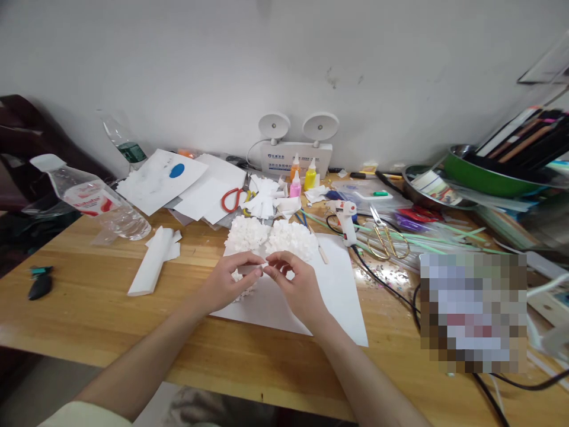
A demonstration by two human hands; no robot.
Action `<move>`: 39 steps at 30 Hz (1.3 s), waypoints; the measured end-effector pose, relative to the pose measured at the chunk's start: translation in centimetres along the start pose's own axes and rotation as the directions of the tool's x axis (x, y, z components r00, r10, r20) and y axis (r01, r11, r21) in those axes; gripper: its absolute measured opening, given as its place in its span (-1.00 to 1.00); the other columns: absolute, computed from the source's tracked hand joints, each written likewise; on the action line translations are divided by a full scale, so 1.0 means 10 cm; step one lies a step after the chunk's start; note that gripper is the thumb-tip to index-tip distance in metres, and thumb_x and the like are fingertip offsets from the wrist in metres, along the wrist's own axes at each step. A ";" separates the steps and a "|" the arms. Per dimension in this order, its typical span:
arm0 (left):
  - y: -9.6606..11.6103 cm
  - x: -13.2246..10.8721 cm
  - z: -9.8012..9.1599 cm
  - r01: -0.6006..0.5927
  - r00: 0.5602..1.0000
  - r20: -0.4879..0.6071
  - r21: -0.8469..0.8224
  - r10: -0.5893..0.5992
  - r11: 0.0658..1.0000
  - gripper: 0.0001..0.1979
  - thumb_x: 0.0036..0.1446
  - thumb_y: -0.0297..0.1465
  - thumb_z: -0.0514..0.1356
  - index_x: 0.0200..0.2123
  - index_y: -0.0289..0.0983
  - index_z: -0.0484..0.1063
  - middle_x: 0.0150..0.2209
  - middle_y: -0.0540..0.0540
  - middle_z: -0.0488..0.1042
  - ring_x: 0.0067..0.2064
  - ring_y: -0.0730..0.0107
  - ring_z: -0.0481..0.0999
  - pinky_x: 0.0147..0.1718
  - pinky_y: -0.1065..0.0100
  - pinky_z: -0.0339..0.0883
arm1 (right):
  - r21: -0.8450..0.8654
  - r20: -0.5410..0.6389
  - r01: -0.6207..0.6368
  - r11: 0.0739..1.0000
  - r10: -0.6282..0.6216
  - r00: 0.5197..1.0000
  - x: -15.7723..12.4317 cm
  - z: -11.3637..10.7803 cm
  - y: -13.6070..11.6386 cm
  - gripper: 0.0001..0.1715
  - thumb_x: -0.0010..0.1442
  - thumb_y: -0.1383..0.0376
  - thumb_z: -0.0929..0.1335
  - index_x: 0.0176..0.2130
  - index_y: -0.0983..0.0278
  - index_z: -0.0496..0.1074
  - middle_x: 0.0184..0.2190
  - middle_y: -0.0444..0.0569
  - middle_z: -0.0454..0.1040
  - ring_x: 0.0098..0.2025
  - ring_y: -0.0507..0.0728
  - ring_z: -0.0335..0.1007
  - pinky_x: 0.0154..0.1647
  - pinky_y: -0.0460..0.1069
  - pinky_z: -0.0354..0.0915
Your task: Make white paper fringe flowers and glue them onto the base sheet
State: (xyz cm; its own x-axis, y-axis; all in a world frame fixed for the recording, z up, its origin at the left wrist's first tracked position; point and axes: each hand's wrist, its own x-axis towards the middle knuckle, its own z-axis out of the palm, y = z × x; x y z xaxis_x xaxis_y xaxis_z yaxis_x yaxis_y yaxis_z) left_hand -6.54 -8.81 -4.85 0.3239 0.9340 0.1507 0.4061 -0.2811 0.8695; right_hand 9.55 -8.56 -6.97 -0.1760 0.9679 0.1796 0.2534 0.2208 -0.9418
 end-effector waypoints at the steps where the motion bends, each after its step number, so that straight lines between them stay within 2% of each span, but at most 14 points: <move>1: 0.00 0.00 0.00 -0.011 1.000 0.000 0.017 0.011 1.000 -0.84 0.04 -0.41 0.07 -0.31 -0.29 0.40 -0.33 -0.07 0.47 -0.30 0.43 0.44 -0.33 0.47 0.32 | 0.001 0.003 -0.005 1.000 0.005 1.000 0.00 0.00 0.00 -0.82 0.05 0.21 0.32 -0.32 0.25 0.38 -0.39 -0.05 0.46 -0.42 0.06 0.33 -0.35 -0.03 0.28; 5: 0.00 -0.01 0.01 -0.035 0.999 -0.005 0.046 0.035 0.998 -0.82 0.06 -0.40 0.06 -0.26 -0.27 0.40 -0.28 -0.07 0.47 -0.27 0.41 0.45 -0.31 0.45 0.32 | 0.009 0.016 -0.017 1.000 0.017 1.000 0.00 0.00 0.01 -0.81 0.08 0.22 0.30 -0.28 0.26 0.39 -0.38 -0.05 0.46 -0.39 0.07 0.34 -0.31 -0.01 0.29; 10: -0.01 -0.02 0.01 0.006 1.000 -0.026 -0.005 -0.007 1.000 -0.78 0.08 -0.36 0.07 -0.17 -0.22 0.34 -0.16 -0.08 0.44 -0.12 0.36 0.43 -0.25 0.44 0.33 | -0.016 0.018 -0.012 1.000 0.012 1.000 0.00 0.00 0.03 -0.77 0.09 0.23 0.28 -0.23 0.26 0.38 -0.34 -0.03 0.45 -0.35 0.08 0.35 -0.27 0.01 0.29; 16: -0.03 -0.01 0.02 -0.020 0.998 -0.053 0.026 0.022 0.999 -0.79 0.08 -0.35 0.07 -0.19 -0.23 0.33 -0.22 -0.06 0.46 -0.25 0.43 0.48 -0.29 0.45 0.33 | 0.036 0.050 -0.015 0.999 0.013 0.999 0.01 0.00 0.05 -0.85 0.10 0.23 0.27 -0.33 0.26 0.35 -0.34 -0.04 0.42 -0.32 0.09 0.34 -0.25 0.01 0.27; 22: -0.02 -0.01 0.02 -0.003 0.997 -0.073 0.031 0.005 1.000 -0.75 0.05 -0.33 0.09 -0.16 -0.23 0.33 -0.16 -0.08 0.44 -0.21 0.39 0.47 -0.30 0.44 0.34 | 0.074 0.067 -0.035 0.997 0.030 0.997 0.01 0.00 0.06 -0.85 0.10 0.22 0.28 -0.33 0.26 0.33 -0.38 -0.05 0.41 -0.32 0.08 0.35 -0.24 -0.01 0.27; 28: 0.00 0.02 0.00 0.007 0.998 -0.059 0.083 -0.003 0.997 -0.85 0.07 -0.35 0.08 -0.41 -0.27 0.39 -0.43 -0.01 0.46 -0.38 0.48 0.43 -0.41 0.47 0.27 | 0.033 0.073 -0.036 0.999 0.034 0.997 0.01 -0.01 0.03 -0.85 0.10 0.22 0.28 -0.34 0.26 0.34 -0.41 -0.06 0.41 -0.35 0.08 0.33 -0.27 -0.01 0.25; 34: 0.00 0.02 0.00 0.011 0.998 -0.066 0.054 -0.008 0.998 -0.88 0.06 -0.37 0.08 -0.41 -0.28 0.37 -0.43 0.00 0.46 -0.37 0.49 0.43 -0.41 0.48 0.25 | 0.009 0.069 -0.012 1.000 0.011 0.998 0.01 -0.01 0.01 -0.86 0.11 0.23 0.26 -0.36 0.26 0.32 -0.41 -0.07 0.40 -0.35 0.07 0.32 -0.27 -0.01 0.25; 39: 0.00 0.03 -0.01 0.024 0.997 -0.081 0.079 -0.018 0.997 -0.89 0.05 -0.39 0.08 -0.43 -0.28 0.37 -0.45 0.01 0.46 -0.39 0.49 0.42 -0.43 0.49 0.23 | 0.079 0.077 -0.030 0.996 0.024 0.997 0.00 0.00 0.02 -0.86 0.09 0.23 0.28 -0.35 0.26 0.34 -0.41 -0.05 0.41 -0.33 0.09 0.33 -0.26 -0.01 0.26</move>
State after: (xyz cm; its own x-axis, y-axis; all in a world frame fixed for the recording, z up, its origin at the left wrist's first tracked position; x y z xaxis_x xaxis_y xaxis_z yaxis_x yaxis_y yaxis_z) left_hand -6.50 -8.56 -4.77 0.2460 0.9537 0.1730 0.4803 -0.2749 0.8329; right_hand 9.64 -8.51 -7.13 -0.2428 0.9607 0.1343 0.1829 0.1813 -0.9663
